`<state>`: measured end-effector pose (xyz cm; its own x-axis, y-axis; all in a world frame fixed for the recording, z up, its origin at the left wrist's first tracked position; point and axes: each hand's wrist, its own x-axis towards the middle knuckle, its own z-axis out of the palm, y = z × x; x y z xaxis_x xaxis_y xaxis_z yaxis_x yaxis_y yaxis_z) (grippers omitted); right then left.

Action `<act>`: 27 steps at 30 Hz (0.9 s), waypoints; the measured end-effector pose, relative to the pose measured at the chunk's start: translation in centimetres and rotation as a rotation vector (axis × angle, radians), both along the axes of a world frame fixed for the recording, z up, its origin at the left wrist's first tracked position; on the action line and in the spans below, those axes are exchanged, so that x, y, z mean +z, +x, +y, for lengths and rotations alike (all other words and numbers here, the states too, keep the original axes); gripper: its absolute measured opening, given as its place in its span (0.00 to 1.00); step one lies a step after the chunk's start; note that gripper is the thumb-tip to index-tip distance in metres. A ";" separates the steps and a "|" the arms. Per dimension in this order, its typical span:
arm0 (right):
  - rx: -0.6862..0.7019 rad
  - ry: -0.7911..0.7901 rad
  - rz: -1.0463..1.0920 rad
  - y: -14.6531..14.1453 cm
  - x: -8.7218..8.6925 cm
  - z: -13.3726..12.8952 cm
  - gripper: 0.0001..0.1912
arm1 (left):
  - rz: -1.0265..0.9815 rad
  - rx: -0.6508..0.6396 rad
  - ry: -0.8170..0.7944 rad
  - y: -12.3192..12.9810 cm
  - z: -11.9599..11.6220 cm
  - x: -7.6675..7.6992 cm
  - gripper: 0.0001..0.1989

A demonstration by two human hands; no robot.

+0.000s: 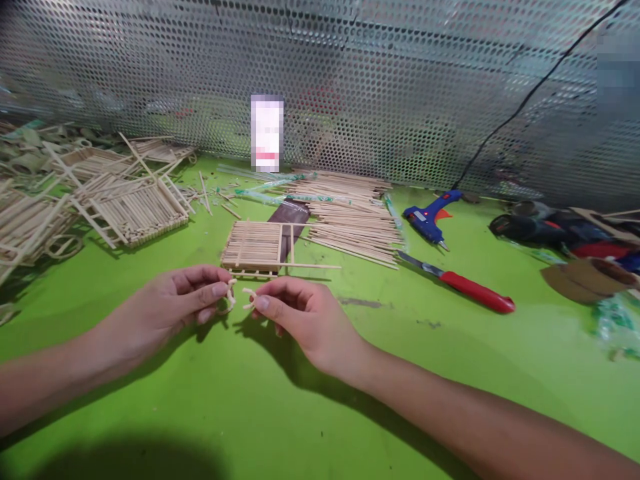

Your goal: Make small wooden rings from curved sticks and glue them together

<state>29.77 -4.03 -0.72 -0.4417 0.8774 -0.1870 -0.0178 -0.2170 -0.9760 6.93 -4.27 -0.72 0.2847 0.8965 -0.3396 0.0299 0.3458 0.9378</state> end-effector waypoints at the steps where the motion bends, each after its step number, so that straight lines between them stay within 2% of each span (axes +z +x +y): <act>1: -0.003 -0.006 0.004 0.0 0.1 0.0 0.20 | -0.006 0.009 0.010 0.0 0.0 -0.2 0.21; 9: -0.012 -0.026 0.050 -0.1 0.1 0.1 0.19 | 0.045 -0.016 -0.003 0.0 -0.2 -0.7 0.22; 14: -0.015 -0.050 0.027 -0.1 0.3 0.1 0.21 | 0.006 -0.025 -0.021 0.0 -0.2 -0.8 0.22; 27: -0.004 -0.025 0.022 0.0 0.0 0.2 0.19 | -0.013 -0.034 -0.046 0.3 -0.2 -0.4 0.21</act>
